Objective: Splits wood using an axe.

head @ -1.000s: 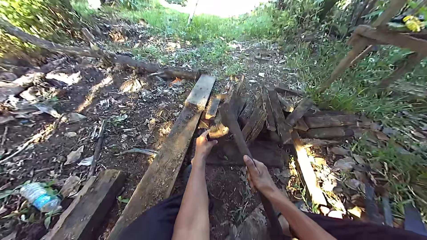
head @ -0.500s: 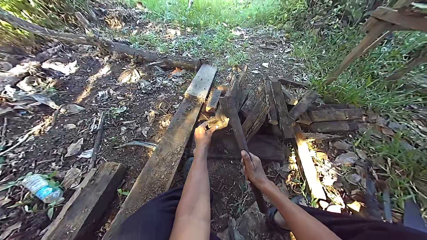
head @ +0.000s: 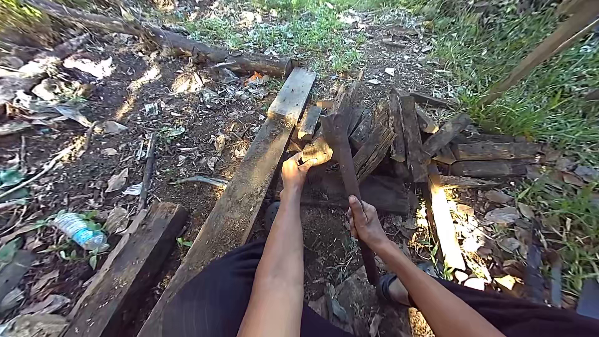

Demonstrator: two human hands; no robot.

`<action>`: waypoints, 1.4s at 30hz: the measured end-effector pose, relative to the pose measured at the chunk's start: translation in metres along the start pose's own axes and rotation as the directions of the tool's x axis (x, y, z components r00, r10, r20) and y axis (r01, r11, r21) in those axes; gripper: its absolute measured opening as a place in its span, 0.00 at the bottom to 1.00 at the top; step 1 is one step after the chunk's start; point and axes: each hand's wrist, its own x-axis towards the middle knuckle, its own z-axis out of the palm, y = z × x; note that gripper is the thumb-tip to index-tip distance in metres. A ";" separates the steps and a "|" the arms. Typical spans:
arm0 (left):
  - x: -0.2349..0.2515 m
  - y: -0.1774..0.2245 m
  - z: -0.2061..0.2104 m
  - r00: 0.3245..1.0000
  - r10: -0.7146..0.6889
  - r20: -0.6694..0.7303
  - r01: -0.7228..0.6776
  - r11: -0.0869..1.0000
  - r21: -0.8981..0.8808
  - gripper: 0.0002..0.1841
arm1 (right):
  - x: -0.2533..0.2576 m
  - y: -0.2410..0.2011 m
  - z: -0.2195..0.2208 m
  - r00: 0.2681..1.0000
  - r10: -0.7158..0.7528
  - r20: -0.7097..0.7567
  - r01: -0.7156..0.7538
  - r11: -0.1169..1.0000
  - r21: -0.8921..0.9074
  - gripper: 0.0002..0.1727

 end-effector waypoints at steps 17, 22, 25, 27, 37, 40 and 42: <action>0.004 0.018 -0.134 0.891 -0.409 -0.197 0.061 0.539 -0.840 0.30 | -0.047 -0.107 -0.028 0.987 -0.067 -0.146 0.102 0.964 0.245 0.40; 0.037 0.064 -0.195 0.726 -0.469 -0.503 -0.085 0.664 -0.743 0.18 | -0.057 -0.200 -0.047 0.833 -0.506 -0.223 0.548 0.812 0.203 0.40; 0.054 0.109 -0.231 0.835 -0.239 -0.495 -0.167 0.747 -0.643 0.18 | -0.033 -0.244 -0.050 0.619 -0.695 -0.367 0.781 0.596 0.188 0.40; 0.065 0.128 -0.255 0.894 -0.084 -0.440 -0.191 0.817 -0.544 0.14 | -0.022 -0.249 -0.051 0.548 -0.744 -0.384 0.833 0.528 0.165 0.40; -0.073 0.085 -0.304 0.958 -0.040 0.283 0.034 0.999 0.027 0.25 | 0.021 -0.006 -0.004 0.994 0.027 -0.106 -0.036 0.996 -0.084 0.44; -0.173 0.022 -0.302 0.943 -0.195 0.271 0.203 0.979 -0.001 0.26 | 0.015 -0.015 -0.006 0.994 0.070 -0.086 -0.067 0.997 0.041 0.43; -0.239 -0.013 -0.299 0.945 -0.267 0.190 0.286 0.955 -0.081 0.25 | 0.014 -0.018 -0.014 0.994 0.085 -0.073 -0.083 0.996 0.042 0.47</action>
